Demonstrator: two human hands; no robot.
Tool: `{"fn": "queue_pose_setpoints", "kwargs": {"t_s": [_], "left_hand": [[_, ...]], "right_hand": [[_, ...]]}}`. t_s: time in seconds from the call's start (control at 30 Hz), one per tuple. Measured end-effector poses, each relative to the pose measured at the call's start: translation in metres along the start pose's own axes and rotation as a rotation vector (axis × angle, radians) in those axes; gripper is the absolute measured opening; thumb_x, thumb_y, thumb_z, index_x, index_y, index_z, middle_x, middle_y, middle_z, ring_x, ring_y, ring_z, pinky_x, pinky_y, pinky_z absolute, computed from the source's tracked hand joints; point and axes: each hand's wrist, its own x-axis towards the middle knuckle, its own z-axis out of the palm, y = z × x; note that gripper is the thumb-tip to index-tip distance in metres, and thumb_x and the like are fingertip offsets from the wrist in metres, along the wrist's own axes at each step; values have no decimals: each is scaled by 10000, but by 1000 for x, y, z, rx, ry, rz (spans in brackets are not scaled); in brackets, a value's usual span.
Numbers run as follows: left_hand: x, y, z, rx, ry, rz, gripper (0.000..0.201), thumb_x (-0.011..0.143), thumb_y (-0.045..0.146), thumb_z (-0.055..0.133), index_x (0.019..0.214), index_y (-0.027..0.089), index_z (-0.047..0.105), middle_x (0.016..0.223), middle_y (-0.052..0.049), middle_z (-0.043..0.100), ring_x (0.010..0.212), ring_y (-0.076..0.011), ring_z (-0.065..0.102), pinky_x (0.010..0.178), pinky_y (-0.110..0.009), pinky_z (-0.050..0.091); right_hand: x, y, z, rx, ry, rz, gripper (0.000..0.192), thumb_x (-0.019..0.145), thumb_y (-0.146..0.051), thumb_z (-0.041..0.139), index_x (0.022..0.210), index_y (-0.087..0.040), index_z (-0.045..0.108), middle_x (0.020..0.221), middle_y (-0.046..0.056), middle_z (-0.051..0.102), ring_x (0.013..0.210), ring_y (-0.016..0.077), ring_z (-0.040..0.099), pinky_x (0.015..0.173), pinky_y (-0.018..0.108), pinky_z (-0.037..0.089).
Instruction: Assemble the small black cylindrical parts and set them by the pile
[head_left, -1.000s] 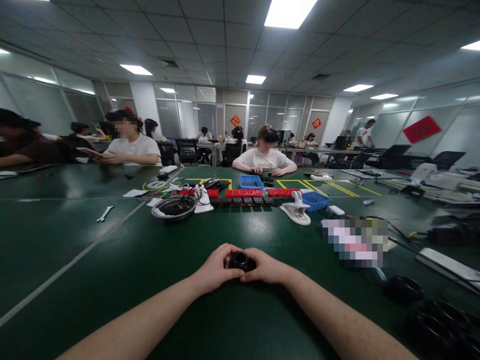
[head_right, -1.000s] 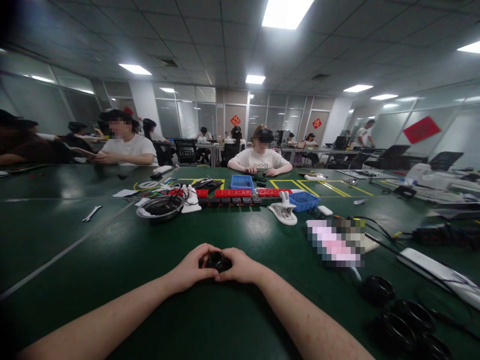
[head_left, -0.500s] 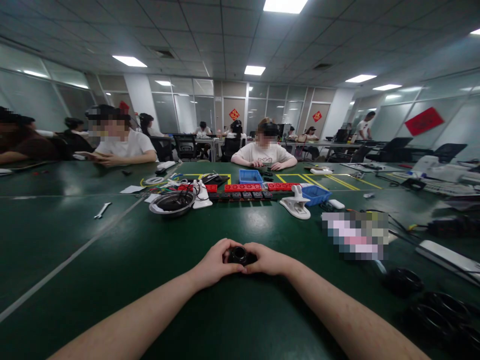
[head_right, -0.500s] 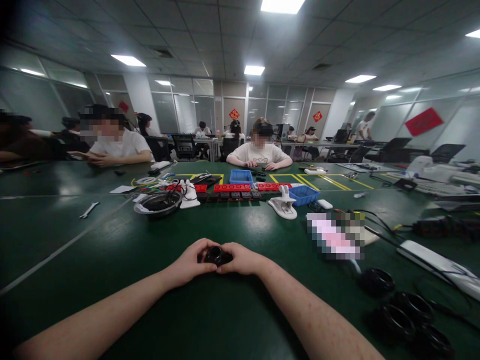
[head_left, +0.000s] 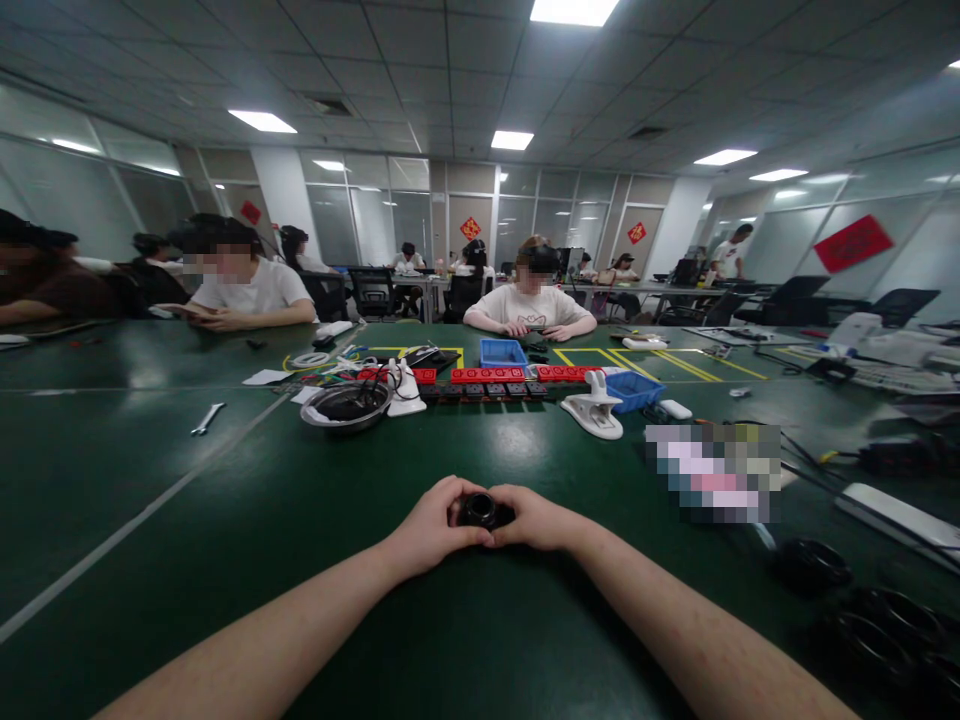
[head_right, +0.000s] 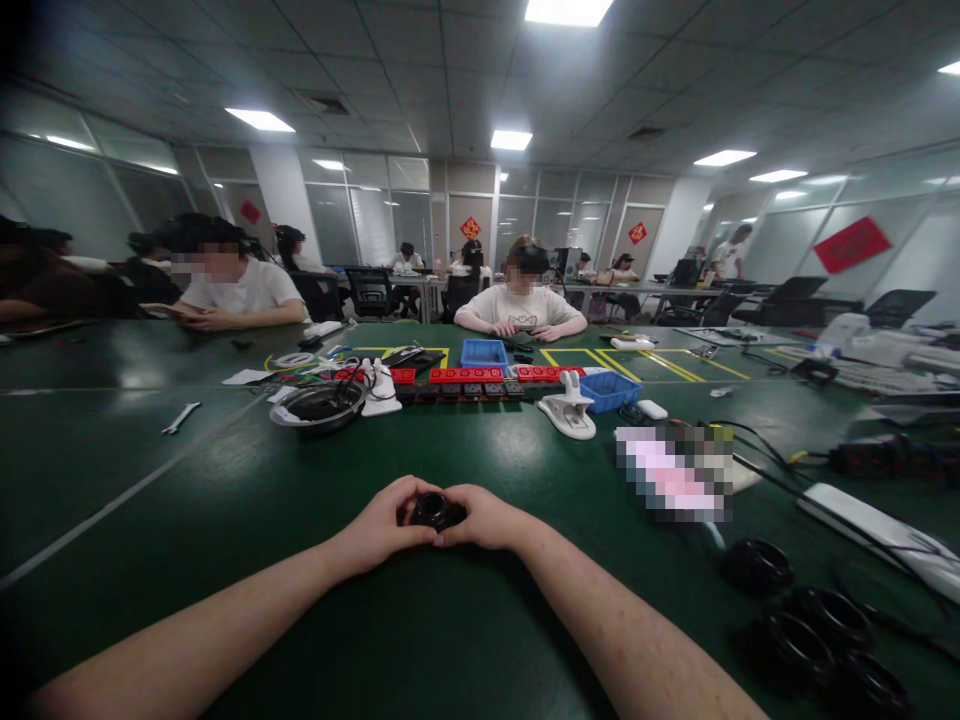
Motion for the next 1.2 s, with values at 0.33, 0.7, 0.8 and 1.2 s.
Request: {"fn": "queue_pose_setpoints", "kwargs": {"t_s": [0.33, 0.7, 0.8, 1.2], "left_hand": [[-2, 5, 9, 58, 132, -53, 338, 579, 267, 657, 888, 185, 545, 798, 12, 461, 580, -103, 433, 509, -205, 350], [-1, -2, 11, 130, 259, -29, 328, 615, 299, 633, 906, 182, 535, 830, -8, 474, 644, -136, 464, 556, -234, 379], [-2, 0, 2, 95, 107, 27, 324, 635, 290, 625, 930, 186, 537, 812, 2, 462, 633, -120, 454, 560, -223, 379], [-3, 2, -3, 118, 47, 56, 439, 638, 298, 634, 1046, 228, 488, 837, 3, 452, 696, -134, 458, 605, -241, 393]], "right_hand": [[5, 6, 16, -472, 300, 185, 406, 483, -397, 692, 737, -157, 484, 699, -19, 510, 627, 123, 457, 511, 201, 304], [9, 1, 38, -818, 549, 222, 390, 587, -440, 599, 839, -158, 507, 833, 62, 567, 796, 226, 504, 682, 326, 319], [4, 3, 25, -574, 385, 64, 466, 566, -398, 650, 954, -179, 513, 903, 41, 563, 819, 201, 502, 692, 300, 343], [3, 6, 6, -184, 94, -43, 326, 637, -247, 634, 941, -147, 568, 845, 8, 577, 746, 148, 509, 659, 246, 385]]}}
